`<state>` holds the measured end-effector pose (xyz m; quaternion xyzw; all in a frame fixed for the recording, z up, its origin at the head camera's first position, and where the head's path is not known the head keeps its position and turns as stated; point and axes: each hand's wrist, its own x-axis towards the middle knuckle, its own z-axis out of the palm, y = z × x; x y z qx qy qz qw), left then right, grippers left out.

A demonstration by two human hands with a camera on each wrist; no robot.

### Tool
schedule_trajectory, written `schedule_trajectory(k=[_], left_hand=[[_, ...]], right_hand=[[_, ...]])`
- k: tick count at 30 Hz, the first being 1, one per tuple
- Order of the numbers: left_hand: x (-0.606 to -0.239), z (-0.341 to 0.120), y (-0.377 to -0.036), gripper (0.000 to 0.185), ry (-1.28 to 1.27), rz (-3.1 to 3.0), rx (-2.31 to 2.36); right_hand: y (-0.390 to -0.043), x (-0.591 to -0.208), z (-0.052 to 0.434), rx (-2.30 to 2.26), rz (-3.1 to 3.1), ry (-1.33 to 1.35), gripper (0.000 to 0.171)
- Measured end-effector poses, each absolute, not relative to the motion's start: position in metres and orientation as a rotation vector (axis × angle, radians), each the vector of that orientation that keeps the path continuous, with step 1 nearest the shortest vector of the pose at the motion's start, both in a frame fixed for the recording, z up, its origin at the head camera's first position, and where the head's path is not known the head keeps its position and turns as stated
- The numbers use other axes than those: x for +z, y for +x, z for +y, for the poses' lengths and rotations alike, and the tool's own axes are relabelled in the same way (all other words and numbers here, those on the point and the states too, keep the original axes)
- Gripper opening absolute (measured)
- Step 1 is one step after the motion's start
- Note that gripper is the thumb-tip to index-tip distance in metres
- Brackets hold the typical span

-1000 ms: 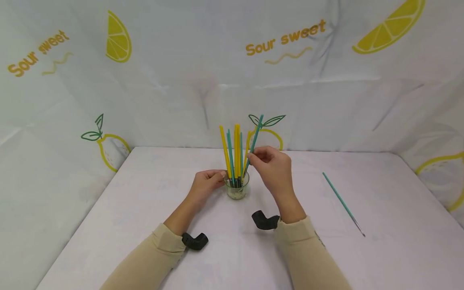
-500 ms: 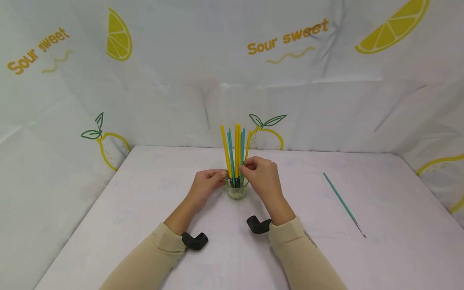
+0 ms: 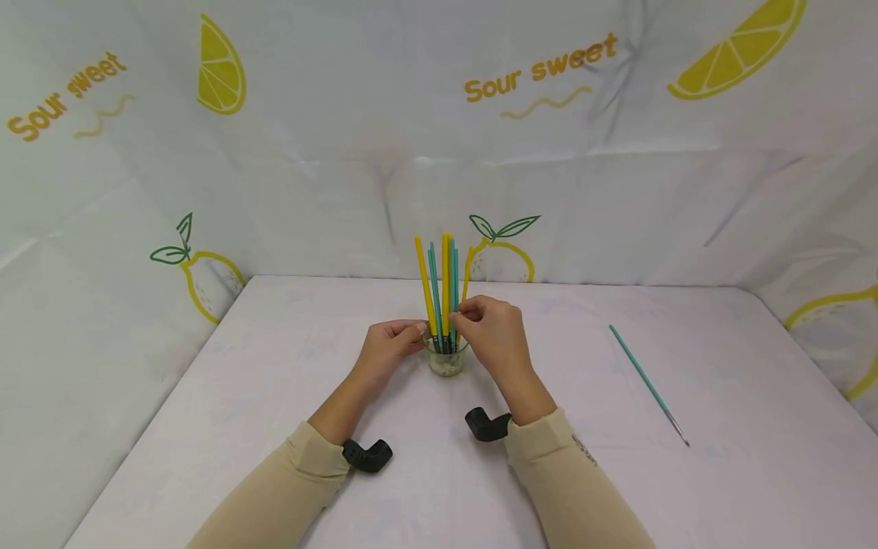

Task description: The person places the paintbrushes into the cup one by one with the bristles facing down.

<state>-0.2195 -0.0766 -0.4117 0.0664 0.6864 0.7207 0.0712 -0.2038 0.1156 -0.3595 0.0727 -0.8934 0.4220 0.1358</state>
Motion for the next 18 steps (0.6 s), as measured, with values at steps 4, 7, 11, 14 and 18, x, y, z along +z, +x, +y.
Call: schedule_trajectory(k=[4, 7, 11, 14, 18], left_hand=[[-0.397, -0.077, -0.208, 0.03, 0.221, 2.071, 2.172], [-0.394, -0.076, -0.206, 0.03, 0.221, 2.066, 2.181], [-0.402, -0.076, -0.212, 0.03, 0.203, 2.059, 2.177], [-0.412, -0.074, -0.22, 0.03, 0.195, 2.064, 2.168], [-0.421, -0.072, -0.227, 0.031, 0.189, 2.064, 2.178]], right_hand=[[-0.204, -0.356, 0.124, 1.195, -2.592, 0.198, 0.023], [-0.203, -0.353, 0.136, 1.159, -2.599, 0.162, 0.024], [-0.201, -0.347, 0.159, 1.14, -2.637, 0.083, 0.029], [-0.198, -0.343, 0.19, 1.068, -2.728, 0.021, 0.036], [-0.195, -0.344, 0.249, 0.927, -2.923, -0.079, 0.045]])
